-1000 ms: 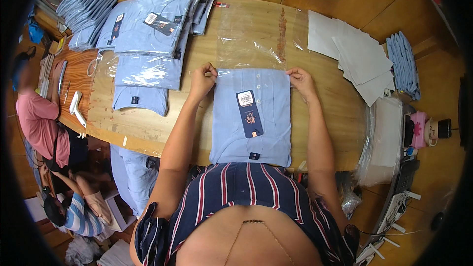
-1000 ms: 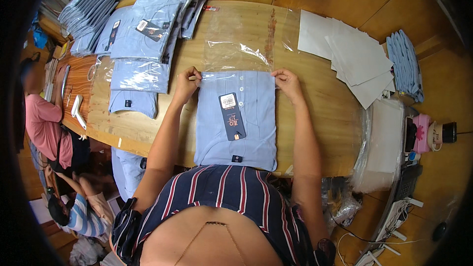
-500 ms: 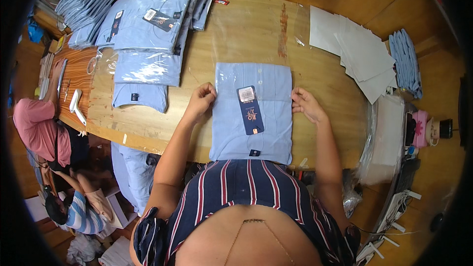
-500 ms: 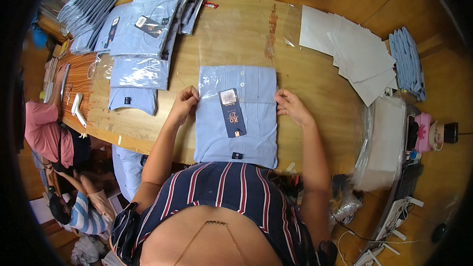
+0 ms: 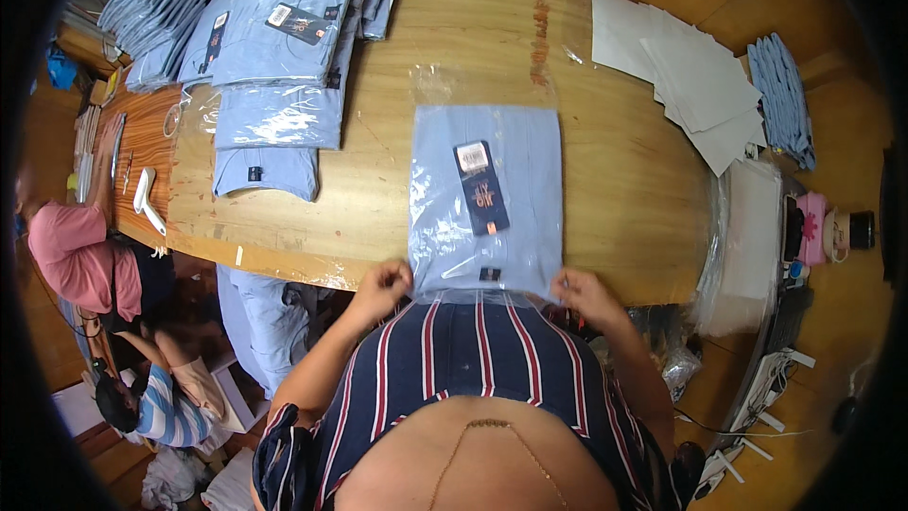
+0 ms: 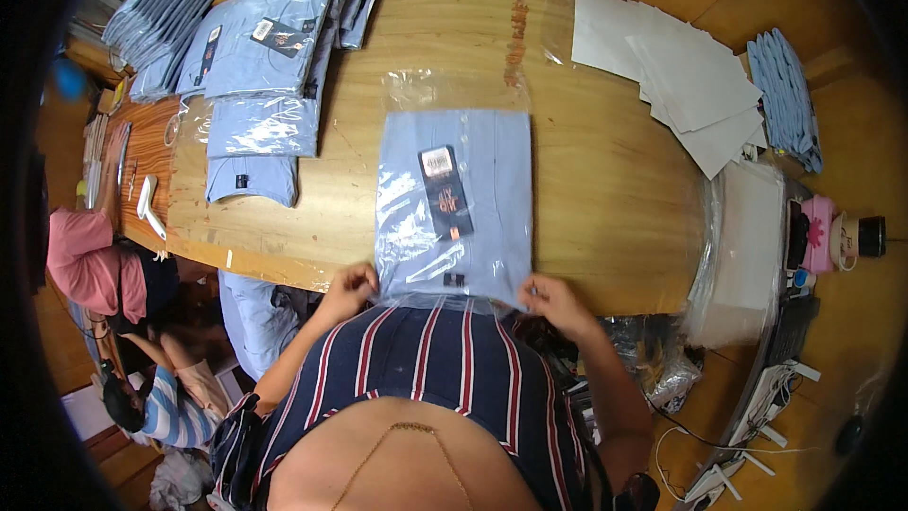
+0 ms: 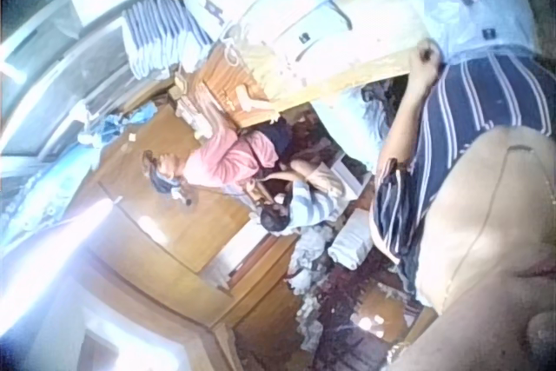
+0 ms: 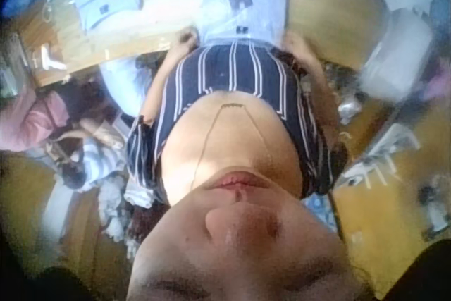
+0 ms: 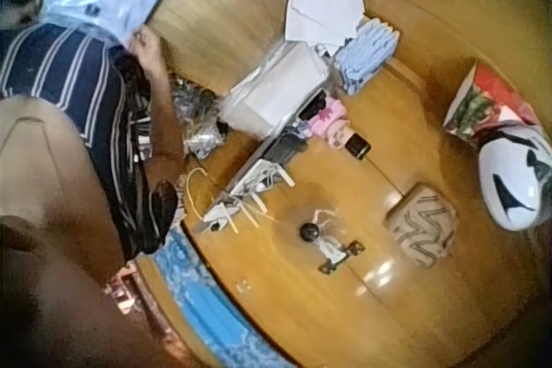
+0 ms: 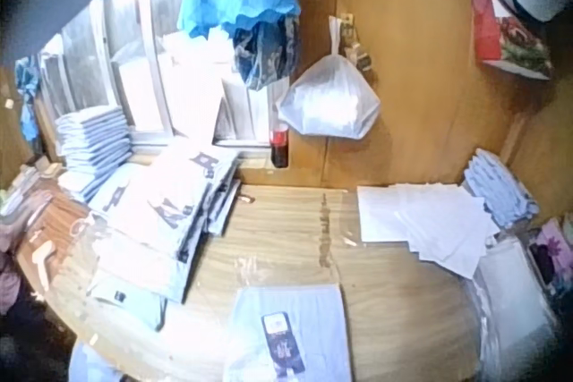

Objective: The person places folded blue shirts into clear plastic bags and seals them with adhesive tape at a workbench.

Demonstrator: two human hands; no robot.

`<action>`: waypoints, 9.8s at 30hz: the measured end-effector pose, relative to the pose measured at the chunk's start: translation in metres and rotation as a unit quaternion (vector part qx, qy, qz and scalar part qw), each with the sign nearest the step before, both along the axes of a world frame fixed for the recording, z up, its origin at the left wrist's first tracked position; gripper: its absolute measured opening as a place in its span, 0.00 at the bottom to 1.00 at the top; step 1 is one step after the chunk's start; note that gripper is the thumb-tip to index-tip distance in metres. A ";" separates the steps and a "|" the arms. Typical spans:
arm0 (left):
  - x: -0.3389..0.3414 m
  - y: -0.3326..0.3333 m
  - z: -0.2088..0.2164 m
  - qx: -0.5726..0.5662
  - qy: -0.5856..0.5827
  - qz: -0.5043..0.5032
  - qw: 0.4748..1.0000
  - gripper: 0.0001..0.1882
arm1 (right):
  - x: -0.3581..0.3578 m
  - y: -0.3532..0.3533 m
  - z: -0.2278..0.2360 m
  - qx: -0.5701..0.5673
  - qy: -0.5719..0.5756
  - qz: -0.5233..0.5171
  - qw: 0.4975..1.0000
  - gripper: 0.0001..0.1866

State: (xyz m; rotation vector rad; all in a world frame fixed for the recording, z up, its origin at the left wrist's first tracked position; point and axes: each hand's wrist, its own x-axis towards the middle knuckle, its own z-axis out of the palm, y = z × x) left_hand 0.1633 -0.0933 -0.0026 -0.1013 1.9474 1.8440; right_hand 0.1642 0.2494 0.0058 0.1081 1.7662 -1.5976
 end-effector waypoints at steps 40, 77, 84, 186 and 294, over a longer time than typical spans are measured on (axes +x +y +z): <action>-0.184 0.159 0.189 0.004 0.149 -0.396 0.906 0.20 | 0.029 -0.037 0.027 -0.274 0.240 -0.480 0.798 0.21; -0.090 0.032 -0.011 -0.188 0.349 0.011 0.918 0.13 | -0.064 -0.032 -0.022 0.058 0.310 -0.360 0.878 0.12; -0.104 0.056 0.003 -0.292 0.211 0.099 0.927 0.19 | -0.099 -0.041 -0.012 0.454 0.262 -0.244 0.816 0.18; -0.098 -0.250 -0.010 -0.324 0.095 0.339 0.878 0.36 | -0.173 -0.349 0.001 -0.046 -0.059 -0.078 0.994 0.26; -0.208 0.107 -0.009 -0.243 0.374 0.062 0.893 0.04 | -0.006 0.112 0.065 0.764 0.290 -0.300 0.492 0.12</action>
